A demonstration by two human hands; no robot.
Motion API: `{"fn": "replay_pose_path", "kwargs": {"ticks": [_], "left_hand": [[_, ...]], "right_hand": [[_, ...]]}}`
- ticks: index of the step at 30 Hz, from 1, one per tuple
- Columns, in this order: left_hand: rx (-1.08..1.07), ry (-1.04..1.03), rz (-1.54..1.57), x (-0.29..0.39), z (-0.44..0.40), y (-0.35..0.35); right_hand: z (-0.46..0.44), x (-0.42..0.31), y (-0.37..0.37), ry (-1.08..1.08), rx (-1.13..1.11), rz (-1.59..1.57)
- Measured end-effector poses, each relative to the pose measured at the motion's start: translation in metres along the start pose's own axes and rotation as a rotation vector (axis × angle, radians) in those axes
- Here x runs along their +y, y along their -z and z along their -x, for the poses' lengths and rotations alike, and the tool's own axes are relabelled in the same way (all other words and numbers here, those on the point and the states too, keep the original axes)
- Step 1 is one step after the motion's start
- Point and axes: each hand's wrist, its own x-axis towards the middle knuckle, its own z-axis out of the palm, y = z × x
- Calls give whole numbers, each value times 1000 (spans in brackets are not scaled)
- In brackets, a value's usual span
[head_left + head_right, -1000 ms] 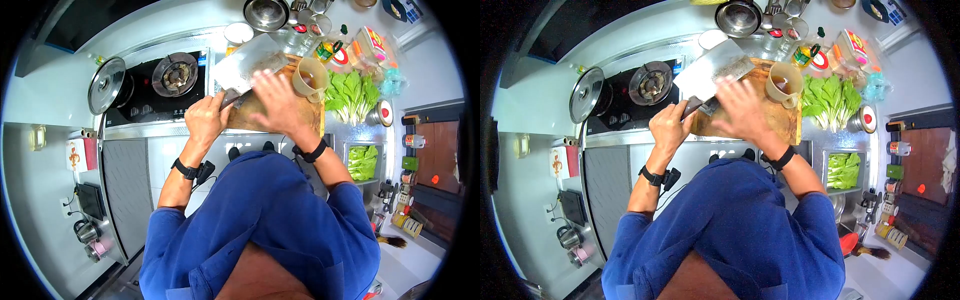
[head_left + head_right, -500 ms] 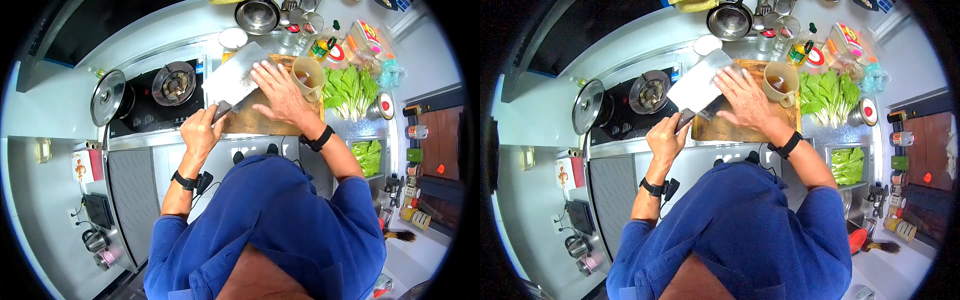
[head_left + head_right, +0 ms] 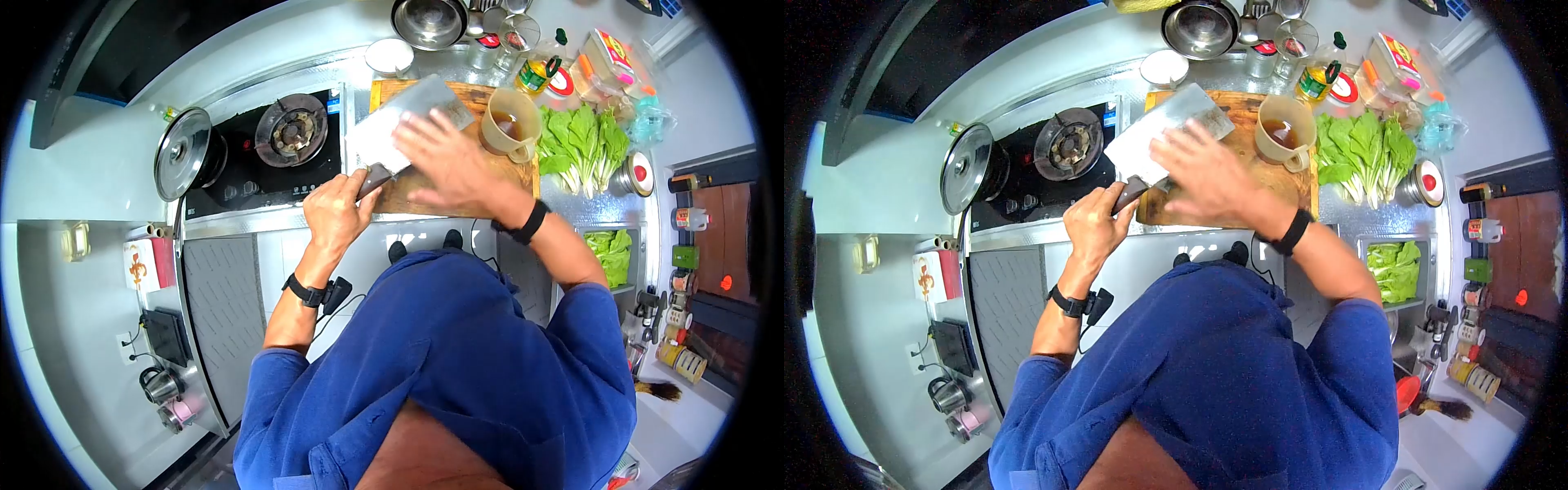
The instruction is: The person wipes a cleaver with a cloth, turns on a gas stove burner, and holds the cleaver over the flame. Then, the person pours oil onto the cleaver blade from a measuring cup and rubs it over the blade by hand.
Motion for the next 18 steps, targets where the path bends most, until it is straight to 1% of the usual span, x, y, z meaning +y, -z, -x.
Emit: {"fn": "replay_pose_path", "kwargs": {"ticks": [2,3,4,5,6,8,10,12,13,14,16,17,18], "left_hand": [[-17,3,10,-1,5,-1],[-27,5,18,-2,6,-3],[-22,5,20,-3,8,-4],[-34,16,34,-3,10,-5],[-47,26,48,-3,12,-6],[-48,37,65,-4,12,-7],[-47,42,78,-4,12,-6],[-46,59,78,-4,11,-5],[-48,70,80,-5,11,-4],[-53,66,81,-7,11,-4],[-75,90,132,-10,12,-3],[-73,90,126,-11,13,-2],[-103,194,243,-12,13,-2]], "right_hand": [[3,36,4,-139,91,61],[7,52,4,-139,91,65],[13,69,3,-187,84,82],[15,75,6,-234,75,97],[18,78,6,-233,74,98],[22,77,10,-353,146,100],[22,62,14,-336,133,132],[21,47,10,-109,31,90],[21,47,9,-124,-46,86],[21,56,6,-129,-46,83],[24,91,1,-434,60,255],[27,100,5,-433,169,172],[26,101,14,-429,177,171]]}}
